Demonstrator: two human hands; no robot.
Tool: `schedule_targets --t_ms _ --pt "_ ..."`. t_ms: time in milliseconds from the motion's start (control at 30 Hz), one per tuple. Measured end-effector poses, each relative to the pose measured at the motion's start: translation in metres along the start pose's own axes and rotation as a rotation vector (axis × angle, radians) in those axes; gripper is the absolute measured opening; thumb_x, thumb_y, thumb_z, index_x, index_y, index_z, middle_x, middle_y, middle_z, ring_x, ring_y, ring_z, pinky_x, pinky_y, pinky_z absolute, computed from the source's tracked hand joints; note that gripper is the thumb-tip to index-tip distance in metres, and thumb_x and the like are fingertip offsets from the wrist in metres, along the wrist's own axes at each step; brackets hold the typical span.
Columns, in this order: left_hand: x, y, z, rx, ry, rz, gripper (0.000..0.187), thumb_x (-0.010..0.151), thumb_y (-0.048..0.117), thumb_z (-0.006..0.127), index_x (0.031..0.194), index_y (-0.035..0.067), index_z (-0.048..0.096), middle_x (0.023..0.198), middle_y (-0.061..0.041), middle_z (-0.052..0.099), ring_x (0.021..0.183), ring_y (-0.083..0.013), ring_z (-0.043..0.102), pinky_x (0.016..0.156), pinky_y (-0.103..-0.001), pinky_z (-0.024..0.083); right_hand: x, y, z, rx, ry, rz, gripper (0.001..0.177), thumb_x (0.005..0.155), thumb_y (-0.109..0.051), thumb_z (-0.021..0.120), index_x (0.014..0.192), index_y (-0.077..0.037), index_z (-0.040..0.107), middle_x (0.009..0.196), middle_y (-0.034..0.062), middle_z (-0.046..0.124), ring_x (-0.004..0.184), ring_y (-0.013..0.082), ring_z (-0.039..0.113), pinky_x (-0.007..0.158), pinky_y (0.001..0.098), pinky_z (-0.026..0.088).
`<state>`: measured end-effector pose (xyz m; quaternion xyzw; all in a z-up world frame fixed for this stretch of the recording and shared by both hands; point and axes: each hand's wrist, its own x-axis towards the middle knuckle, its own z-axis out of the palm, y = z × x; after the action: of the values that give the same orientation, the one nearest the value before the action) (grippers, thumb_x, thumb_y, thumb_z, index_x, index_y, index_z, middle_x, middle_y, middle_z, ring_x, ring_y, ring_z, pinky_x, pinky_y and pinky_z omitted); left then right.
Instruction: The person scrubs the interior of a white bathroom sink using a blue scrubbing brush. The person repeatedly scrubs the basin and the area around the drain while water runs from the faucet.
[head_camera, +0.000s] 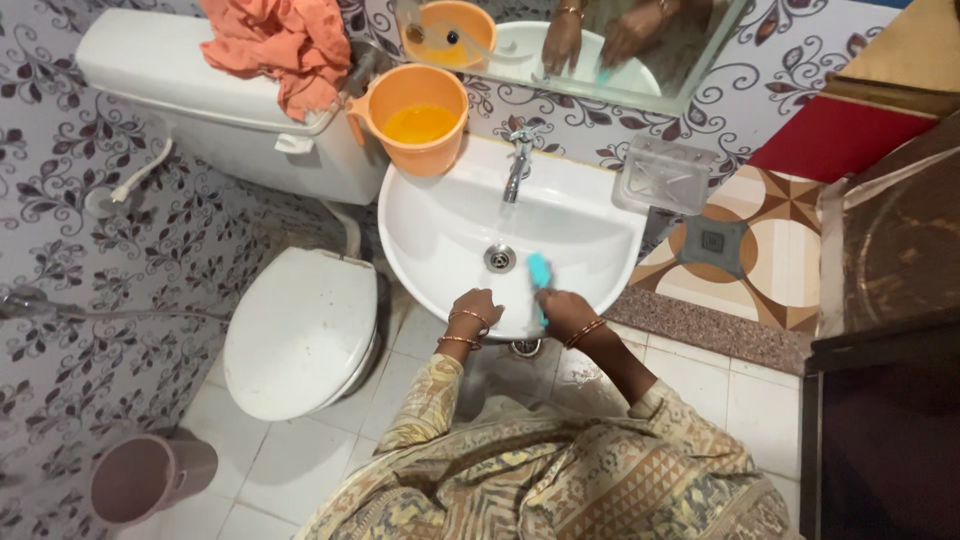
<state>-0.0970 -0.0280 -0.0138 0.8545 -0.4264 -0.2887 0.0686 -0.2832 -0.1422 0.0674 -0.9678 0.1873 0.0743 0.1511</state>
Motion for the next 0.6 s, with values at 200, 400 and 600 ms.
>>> schedule_targets --t_ms 200,400,600 --pt "-0.003 0.002 -0.001 0.012 0.003 0.014 0.045 0.092 0.045 0.064 0.116 0.008 0.072 0.117 -0.018 0.073 0.111 -0.0353 0.069 0.095 -0.047 0.056 -0.005 -0.002 0.001 0.208 0.061 -0.086 0.043 0.069 -0.006 0.077 0.111 -0.006 0.069 0.096 0.0156 0.075 0.086 0.0348 0.075 0.079 0.0447 0.06" --pt "0.008 -0.001 0.004 0.055 -0.073 0.08 0.044 0.093 0.042 0.063 0.12 0.007 0.072 0.118 -0.021 0.073 0.109 -0.0373 0.07 0.095 -0.047 0.056 -0.001 -0.017 -0.002 0.338 0.145 -0.125 0.042 0.069 -0.009 0.079 0.11 -0.007 0.071 0.093 0.0161 0.075 0.083 0.0367 0.073 0.077 0.0451 0.059" --pt "0.029 -0.054 -0.04 0.244 0.063 0.096 0.033 0.095 0.025 0.059 0.123 0.01 0.07 0.123 -0.018 0.073 0.113 -0.0338 0.07 0.095 -0.046 0.057 0.008 -0.028 -0.005 0.092 0.046 0.112 0.03 0.078 -0.008 0.075 0.107 -0.002 0.069 0.1 0.0175 0.074 0.087 0.0353 0.074 0.081 0.0434 0.061"
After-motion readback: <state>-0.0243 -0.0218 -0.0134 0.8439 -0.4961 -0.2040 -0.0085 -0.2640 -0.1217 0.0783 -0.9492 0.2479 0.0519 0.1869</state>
